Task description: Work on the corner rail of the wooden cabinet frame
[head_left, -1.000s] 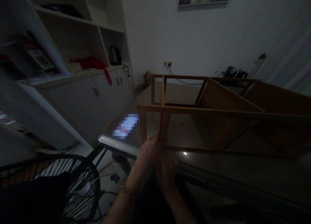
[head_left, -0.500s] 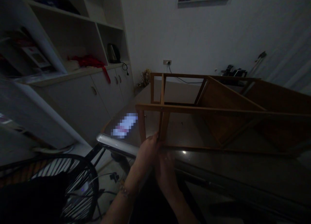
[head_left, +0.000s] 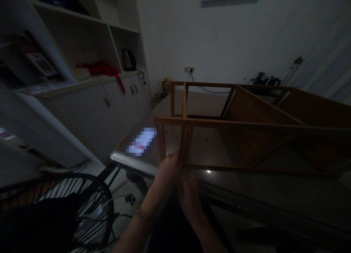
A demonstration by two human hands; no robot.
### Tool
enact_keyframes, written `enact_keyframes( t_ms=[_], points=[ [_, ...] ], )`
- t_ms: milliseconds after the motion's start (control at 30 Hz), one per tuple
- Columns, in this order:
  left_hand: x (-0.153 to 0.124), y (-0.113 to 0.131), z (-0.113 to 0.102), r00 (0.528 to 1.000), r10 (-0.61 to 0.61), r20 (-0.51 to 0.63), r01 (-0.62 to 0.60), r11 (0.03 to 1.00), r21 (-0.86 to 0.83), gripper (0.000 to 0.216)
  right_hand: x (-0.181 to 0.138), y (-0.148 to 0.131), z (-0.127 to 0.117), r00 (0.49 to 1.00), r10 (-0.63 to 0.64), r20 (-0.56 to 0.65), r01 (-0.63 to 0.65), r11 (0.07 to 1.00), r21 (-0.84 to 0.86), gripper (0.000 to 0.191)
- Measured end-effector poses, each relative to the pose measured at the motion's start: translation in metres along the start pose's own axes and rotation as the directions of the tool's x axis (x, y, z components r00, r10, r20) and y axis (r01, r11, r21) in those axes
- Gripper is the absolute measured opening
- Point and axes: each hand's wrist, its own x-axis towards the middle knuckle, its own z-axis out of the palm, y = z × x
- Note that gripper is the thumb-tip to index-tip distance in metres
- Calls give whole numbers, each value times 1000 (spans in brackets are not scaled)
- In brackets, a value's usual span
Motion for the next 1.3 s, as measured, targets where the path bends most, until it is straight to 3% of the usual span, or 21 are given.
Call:
enact_keyframes(
  t_ms=[267,433,800,1100,1300],
  points=[
    [1,0,-1,1000,-5,27,7,999,-45,45,-3,-4,12,988,98,-116,-89,993,81,29],
    [0,1,-2,1000,-2,32,3,999,-34,45,-5,0,13,991,63,-117,-58,997,49,32],
    [1,-2,2,1000,-12,14,12,1000,3,46,0,5,-7,992,-54,111,63,995,-80,36],
    [0,3,-4,999,-34,39,36,999,-38,45,7,3,-11,984,-36,174,44,998,-44,36],
    [0,6,-6,999,-16,43,17,1000,-18,44,7,2,-8,988,-30,153,34,999,-18,39]
  ],
)
